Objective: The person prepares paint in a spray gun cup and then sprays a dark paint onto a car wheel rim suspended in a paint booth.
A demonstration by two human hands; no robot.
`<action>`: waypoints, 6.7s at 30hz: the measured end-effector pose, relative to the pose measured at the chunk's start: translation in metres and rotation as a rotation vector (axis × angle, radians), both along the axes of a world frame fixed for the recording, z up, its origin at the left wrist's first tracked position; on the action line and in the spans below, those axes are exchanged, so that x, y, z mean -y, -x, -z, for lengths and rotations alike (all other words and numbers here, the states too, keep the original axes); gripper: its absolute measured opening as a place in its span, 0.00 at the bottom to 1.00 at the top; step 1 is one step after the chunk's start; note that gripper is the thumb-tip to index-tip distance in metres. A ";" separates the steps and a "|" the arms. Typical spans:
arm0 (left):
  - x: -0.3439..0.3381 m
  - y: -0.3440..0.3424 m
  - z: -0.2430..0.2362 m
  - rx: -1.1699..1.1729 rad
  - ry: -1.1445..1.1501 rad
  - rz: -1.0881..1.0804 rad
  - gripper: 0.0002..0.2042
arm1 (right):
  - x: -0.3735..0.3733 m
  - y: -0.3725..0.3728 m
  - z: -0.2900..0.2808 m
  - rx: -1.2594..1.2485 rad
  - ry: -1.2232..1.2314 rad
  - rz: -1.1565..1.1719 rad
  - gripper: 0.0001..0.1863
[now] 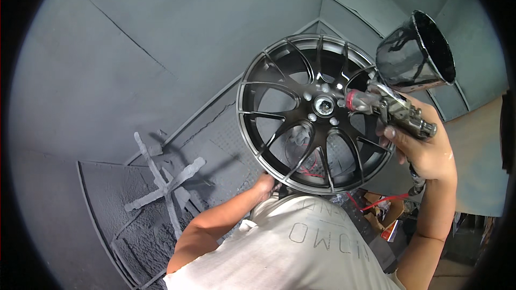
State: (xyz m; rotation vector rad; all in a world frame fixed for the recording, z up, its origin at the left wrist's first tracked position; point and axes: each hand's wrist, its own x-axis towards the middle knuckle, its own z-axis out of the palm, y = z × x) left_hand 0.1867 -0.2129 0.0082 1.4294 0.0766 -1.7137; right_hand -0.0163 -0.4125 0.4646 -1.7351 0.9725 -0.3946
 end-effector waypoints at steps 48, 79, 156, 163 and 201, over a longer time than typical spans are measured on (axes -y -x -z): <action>0.000 0.027 -0.017 -0.141 -0.117 0.020 0.09 | 0.008 0.023 0.020 0.022 0.172 0.018 0.20; 0.032 -0.058 0.016 0.130 0.075 -0.321 0.09 | 0.018 0.034 0.022 0.002 0.165 0.105 0.18; -0.003 0.200 -0.007 0.136 0.304 0.704 0.18 | -0.106 0.252 -0.003 -0.258 0.020 0.010 0.26; 0.005 0.180 0.010 -0.194 -0.054 -0.103 0.05 | -0.099 0.215 0.000 -0.152 0.154 -0.209 0.19; 0.015 0.082 -0.009 -0.140 -0.013 -0.498 0.04 | 0.026 0.044 0.006 0.035 0.242 0.035 0.09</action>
